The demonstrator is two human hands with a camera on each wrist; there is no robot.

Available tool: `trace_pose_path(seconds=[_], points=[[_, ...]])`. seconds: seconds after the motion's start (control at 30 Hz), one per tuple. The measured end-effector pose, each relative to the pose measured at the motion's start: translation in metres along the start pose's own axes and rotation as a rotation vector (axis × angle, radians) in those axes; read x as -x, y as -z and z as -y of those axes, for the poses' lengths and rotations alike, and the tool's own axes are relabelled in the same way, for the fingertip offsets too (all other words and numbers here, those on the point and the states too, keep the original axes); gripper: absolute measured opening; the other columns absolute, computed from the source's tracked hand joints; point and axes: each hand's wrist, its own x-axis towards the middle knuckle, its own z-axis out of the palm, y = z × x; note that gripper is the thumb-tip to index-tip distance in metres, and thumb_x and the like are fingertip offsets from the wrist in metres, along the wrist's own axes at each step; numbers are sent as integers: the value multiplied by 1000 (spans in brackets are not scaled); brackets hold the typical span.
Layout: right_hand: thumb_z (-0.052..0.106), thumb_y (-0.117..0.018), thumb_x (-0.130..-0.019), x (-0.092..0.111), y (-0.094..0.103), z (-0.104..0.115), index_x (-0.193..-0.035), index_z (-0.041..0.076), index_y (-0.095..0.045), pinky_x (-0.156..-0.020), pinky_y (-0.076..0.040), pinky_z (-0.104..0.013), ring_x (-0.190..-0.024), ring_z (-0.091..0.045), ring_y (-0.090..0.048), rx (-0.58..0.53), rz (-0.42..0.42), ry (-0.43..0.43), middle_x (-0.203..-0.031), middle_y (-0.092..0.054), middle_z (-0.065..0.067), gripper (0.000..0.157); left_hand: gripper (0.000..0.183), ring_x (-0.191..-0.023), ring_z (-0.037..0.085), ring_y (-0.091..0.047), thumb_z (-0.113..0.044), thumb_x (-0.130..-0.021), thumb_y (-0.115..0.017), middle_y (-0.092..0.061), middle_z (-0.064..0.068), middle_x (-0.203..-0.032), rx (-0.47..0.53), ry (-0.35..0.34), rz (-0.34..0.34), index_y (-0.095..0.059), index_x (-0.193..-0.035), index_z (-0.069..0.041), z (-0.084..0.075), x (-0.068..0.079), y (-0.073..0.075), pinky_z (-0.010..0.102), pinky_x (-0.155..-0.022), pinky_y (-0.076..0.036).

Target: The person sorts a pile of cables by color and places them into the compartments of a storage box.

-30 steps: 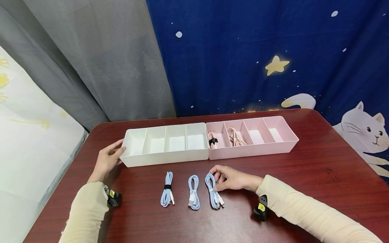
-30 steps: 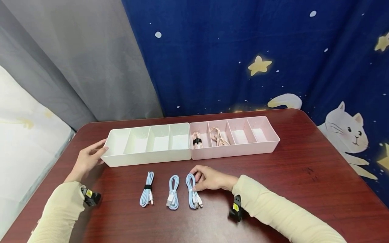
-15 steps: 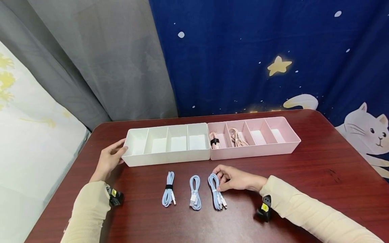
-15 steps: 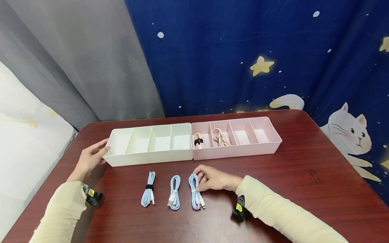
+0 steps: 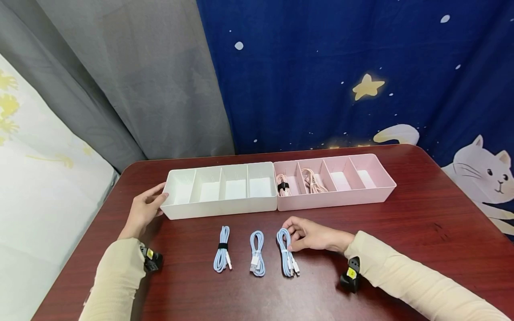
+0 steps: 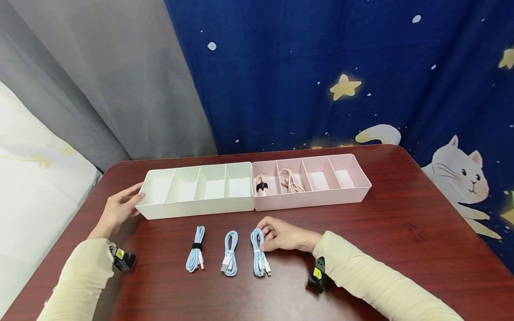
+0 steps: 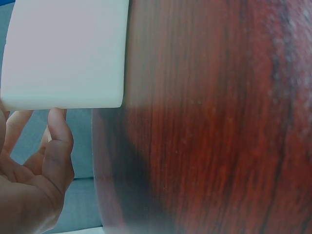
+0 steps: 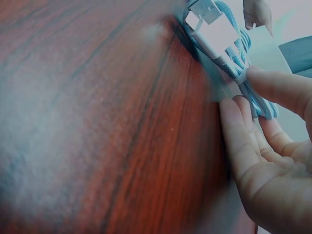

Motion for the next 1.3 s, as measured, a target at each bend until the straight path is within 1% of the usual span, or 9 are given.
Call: trace_pose_path(seconds=[0.37,0.57,0.7,0.8,0.93,1.07,1.3], points=[[-7,-62,-73,3,-3,1,-106,-9,-42,-62,-44,-22,-74,-13,-52,-92,-28,-13,-84,-55,-8,39,52,-72,7,-54,-36,-90,-49,-49,23,-117,-8,3,-4,-38,-136,-15,0,0,0,20,-61,-48],[-8,-62,-75,4,-3,-1,-107,-9,-39,-69,-46,-25,-76,-13,-56,-188,-39,-13,-84,-56,-9,39,54,-71,8,-54,-39,-89,-50,-49,23,-117,-15,9,2,-37,-136,-16,-1,0,0,20,-62,-49],[-8,-61,-76,5,-3,-2,-108,-10,-39,-70,-47,-26,-76,-14,-57,-215,-52,-9,-84,-57,-10,39,54,-70,8,-54,-39,-89,-49,-49,23,-117,-17,5,6,-36,-137,-16,-1,0,1,20,-62,-49],[-10,-58,-78,5,-3,-1,-109,-11,-38,-71,-49,-32,-75,-15,-56,-253,-62,-22,-83,-56,-8,37,54,-71,9,-55,-39,-89,-49,-49,23,-117,-21,4,8,-36,-137,-16,-1,0,1,20,-62,-49],[-12,-53,-80,7,-5,0,-111,-11,-36,-72,-49,-42,-76,-17,-56,-305,-74,-53,-83,-54,-7,36,54,-73,9,-55,-39,-89,-48,-48,23,-118,-23,5,10,-36,-137,-16,-1,0,0,20,-62,-49],[-12,-53,-80,8,-6,0,-113,-10,-34,-71,-49,-44,-76,-18,-56,-330,-85,-64,-84,-53,-10,38,54,-72,7,-55,-39,-89,-48,-48,23,-117,-19,1,10,-36,-137,-16,0,0,0,20,-62,-49],[-11,-54,-80,9,-6,-3,-115,-9,-33,-71,-49,-44,-76,-18,-56,-356,-85,-67,-86,-52,-12,41,54,-71,9,-54,-39,-89,-49,-48,22,-117,-15,5,7,-36,-137,-17,1,0,0,20,-62,-49]])
